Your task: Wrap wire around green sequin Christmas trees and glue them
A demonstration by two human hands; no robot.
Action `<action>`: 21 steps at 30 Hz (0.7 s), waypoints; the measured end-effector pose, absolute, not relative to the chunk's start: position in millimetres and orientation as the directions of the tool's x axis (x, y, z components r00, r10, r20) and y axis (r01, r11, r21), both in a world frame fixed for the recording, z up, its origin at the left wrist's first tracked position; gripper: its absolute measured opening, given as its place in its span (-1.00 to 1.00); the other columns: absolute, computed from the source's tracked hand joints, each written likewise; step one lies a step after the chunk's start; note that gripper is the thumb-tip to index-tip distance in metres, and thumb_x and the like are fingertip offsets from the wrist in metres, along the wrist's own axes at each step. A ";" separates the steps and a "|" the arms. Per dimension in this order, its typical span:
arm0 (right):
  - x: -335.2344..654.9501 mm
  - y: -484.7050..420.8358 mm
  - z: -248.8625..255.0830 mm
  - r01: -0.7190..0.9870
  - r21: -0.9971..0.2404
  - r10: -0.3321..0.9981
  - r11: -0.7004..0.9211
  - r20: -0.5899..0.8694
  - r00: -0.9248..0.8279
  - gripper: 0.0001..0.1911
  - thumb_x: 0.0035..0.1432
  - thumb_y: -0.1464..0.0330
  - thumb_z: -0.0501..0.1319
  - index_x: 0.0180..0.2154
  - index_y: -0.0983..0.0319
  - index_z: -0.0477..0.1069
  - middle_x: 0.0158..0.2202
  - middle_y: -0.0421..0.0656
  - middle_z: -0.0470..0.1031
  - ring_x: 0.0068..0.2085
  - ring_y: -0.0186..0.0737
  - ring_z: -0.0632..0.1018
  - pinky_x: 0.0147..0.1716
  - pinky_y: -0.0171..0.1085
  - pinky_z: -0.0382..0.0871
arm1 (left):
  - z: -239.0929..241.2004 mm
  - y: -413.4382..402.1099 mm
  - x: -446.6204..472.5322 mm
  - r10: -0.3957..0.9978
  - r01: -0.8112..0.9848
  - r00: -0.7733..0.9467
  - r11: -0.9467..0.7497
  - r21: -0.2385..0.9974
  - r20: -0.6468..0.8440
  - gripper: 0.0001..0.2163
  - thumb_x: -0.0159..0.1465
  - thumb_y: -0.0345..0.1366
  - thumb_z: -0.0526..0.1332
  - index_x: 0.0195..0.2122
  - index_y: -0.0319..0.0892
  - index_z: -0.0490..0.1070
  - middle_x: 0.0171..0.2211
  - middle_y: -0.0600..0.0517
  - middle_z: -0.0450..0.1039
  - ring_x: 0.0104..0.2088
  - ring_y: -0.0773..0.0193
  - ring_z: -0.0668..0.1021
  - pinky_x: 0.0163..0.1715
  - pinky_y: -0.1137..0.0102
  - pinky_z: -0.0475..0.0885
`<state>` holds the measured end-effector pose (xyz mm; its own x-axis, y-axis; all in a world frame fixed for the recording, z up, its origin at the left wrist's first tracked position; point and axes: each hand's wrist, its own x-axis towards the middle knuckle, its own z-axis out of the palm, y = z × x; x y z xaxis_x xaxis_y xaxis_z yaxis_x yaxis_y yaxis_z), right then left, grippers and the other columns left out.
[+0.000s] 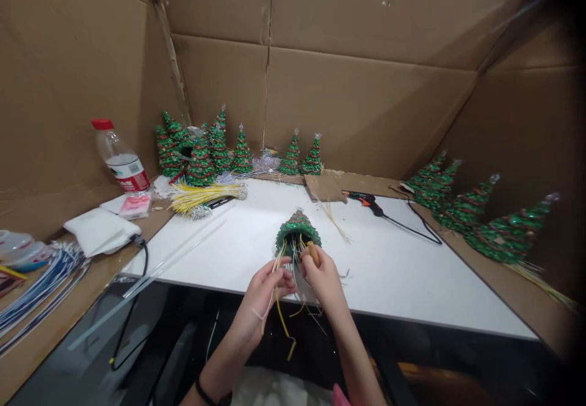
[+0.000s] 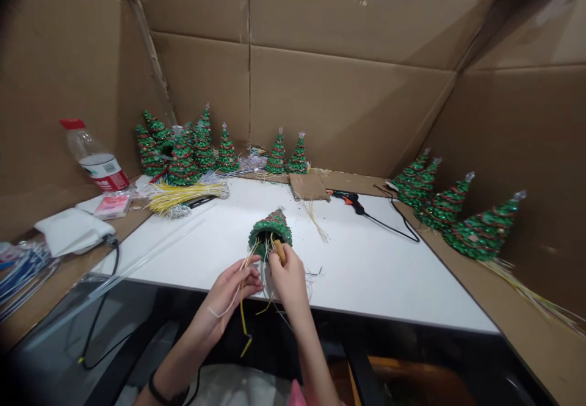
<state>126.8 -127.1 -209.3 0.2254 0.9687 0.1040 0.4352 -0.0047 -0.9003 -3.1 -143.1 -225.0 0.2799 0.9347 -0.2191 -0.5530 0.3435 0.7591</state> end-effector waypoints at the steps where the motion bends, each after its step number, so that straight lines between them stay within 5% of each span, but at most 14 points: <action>1: 127.2 -127.3 -209.4 0.452 -0.892 0.966 -0.010 0.109 0.235 -0.79 0.07 0.23 0.03 -0.48 0.22 0.26 -0.57 -0.22 0.34 -0.49 -0.25 0.35 -0.47 -0.30 0.20 | -224.5 -141.9 -4.3 0.928 -0.586 0.303 0.361 0.725 -0.217 -0.69 0.12 -0.32 0.28 -0.10 -0.24 0.42 -0.42 0.03 0.38 -0.44 0.38 0.45 -0.33 0.43 0.38; 8: 130.2 -126.6 -210.1 0.566 -0.817 0.960 -0.110 0.061 0.274 -0.69 0.06 0.27 0.07 -0.19 0.24 0.43 -0.24 -0.05 0.53 -0.24 -0.08 0.50 -0.27 -0.21 0.28 | -219.3 -132.0 1.4 0.869 -0.655 0.457 0.473 0.589 -0.188 -0.67 0.13 -0.40 0.22 -0.05 -0.27 0.35 -0.53 0.14 0.21 -0.58 0.49 0.29 -0.54 0.53 0.23; 14: 130.3 -125.9 -210.4 0.713 -0.680 0.955 -0.173 0.061 0.289 -0.77 0.08 0.21 0.11 -0.34 0.19 0.45 -0.40 -0.07 0.52 -0.40 -0.13 0.46 -0.46 -0.28 0.15 | -215.5 -126.0 8.5 0.856 -0.643 0.469 0.500 0.580 -0.217 -0.66 0.17 -0.41 0.16 -0.01 -0.30 0.31 -0.59 0.18 0.12 -0.63 0.49 0.23 -0.59 0.53 0.16; 21: 138.0 -128.4 -207.8 0.636 -0.767 0.939 -0.080 0.156 0.306 -0.77 0.08 0.21 0.09 -0.49 0.21 0.35 -0.54 -0.19 0.39 -0.50 -0.25 0.33 -0.50 -0.32 0.08 | -214.7 -123.6 9.3 0.840 -0.644 0.489 0.529 0.552 -0.234 -0.70 0.19 -0.44 0.11 -0.03 -0.33 0.30 -0.61 0.19 0.09 -0.66 0.50 0.19 -0.63 0.54 0.12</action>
